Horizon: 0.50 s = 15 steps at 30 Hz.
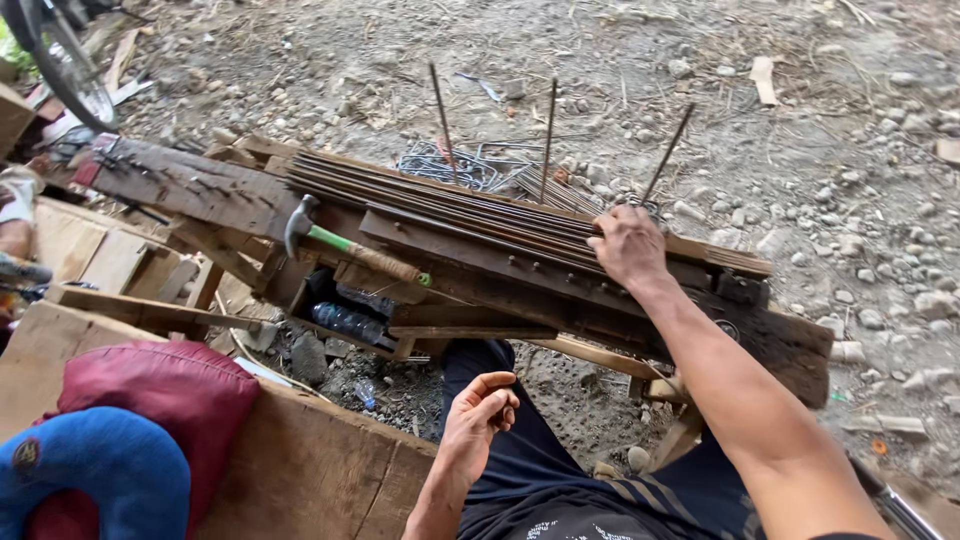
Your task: The person uses a hammer to straighten a metal rod, then places it into a manual bending jig. They operate a lever to bend the rod into a U-shape, remove the finished piece, and repeat the process with another rod.
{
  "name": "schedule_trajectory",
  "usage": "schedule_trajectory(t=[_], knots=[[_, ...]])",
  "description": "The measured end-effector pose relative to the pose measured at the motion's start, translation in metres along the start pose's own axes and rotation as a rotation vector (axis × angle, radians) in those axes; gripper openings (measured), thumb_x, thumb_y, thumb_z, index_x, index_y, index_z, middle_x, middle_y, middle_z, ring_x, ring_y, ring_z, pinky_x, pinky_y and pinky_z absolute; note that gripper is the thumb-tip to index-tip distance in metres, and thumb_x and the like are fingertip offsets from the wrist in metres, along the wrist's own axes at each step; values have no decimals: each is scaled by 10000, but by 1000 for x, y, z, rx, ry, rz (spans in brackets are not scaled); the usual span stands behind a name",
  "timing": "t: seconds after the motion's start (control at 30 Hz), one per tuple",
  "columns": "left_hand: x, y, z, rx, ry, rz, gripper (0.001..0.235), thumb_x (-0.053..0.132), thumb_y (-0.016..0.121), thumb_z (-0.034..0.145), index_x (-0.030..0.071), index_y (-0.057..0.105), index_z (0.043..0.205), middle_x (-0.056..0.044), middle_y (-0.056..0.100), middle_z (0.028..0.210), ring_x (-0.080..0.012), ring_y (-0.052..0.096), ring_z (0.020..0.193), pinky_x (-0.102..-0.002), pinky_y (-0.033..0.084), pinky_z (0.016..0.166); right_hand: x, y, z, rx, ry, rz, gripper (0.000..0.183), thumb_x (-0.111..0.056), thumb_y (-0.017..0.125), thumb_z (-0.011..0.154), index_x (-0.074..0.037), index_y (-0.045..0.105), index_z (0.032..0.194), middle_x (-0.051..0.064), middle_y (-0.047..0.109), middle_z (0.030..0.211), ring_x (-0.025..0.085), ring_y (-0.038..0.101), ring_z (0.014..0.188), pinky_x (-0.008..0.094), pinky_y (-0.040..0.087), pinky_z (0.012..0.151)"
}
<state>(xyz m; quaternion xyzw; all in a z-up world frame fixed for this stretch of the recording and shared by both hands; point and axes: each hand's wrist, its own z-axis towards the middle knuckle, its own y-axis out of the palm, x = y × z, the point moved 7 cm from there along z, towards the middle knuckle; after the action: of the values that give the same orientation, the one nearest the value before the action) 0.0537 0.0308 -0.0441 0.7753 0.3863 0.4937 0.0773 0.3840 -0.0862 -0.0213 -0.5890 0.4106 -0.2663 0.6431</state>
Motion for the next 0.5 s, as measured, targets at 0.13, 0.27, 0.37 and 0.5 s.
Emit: schedule_trajectory(t=[0.13, 0.27, 0.37, 0.5], knots=[[9, -4, 5, 61, -24, 35, 202, 15, 611, 925, 11, 685, 1113, -122, 678, 796, -136, 544, 597, -237, 395, 548, -6, 2, -7, 205, -226, 59, 311, -327, 761, 862, -140, 733, 1108, 127, 649, 1153, 291, 618, 980, 417, 592, 817], [12, 3, 14, 57, -26, 82, 227, 3, 588, 911, 10, 692, 1113, -105, 672, 796, -126, 541, 597, -226, 396, 549, -16, -1, -8, 136, -266, 141, 240, -313, 841, 812, -143, 757, 959, 60, 688, 953, 206, 669, 816, 351, 632, 672], [9, 12, 20, 36, -31, 89, 212, -7, 587, 911, 9, 683, 1100, -114, 682, 793, -126, 542, 591, -229, 407, 543, -16, -6, 2, 87, -328, 172, 127, -265, 812, 839, -154, 769, 884, 5, 706, 899, 206, 676, 840, 379, 624, 662], [1, 16, 24, 19, -34, 60, 207, -10, 583, 909, 10, 681, 1090, -113, 674, 778, -118, 535, 581, -220, 402, 536, -11, -5, 13, -73, -243, 285, 117, -250, 798, 861, -171, 758, 937, 54, 752, 946, 174, 708, 755, 314, 625, 733]])
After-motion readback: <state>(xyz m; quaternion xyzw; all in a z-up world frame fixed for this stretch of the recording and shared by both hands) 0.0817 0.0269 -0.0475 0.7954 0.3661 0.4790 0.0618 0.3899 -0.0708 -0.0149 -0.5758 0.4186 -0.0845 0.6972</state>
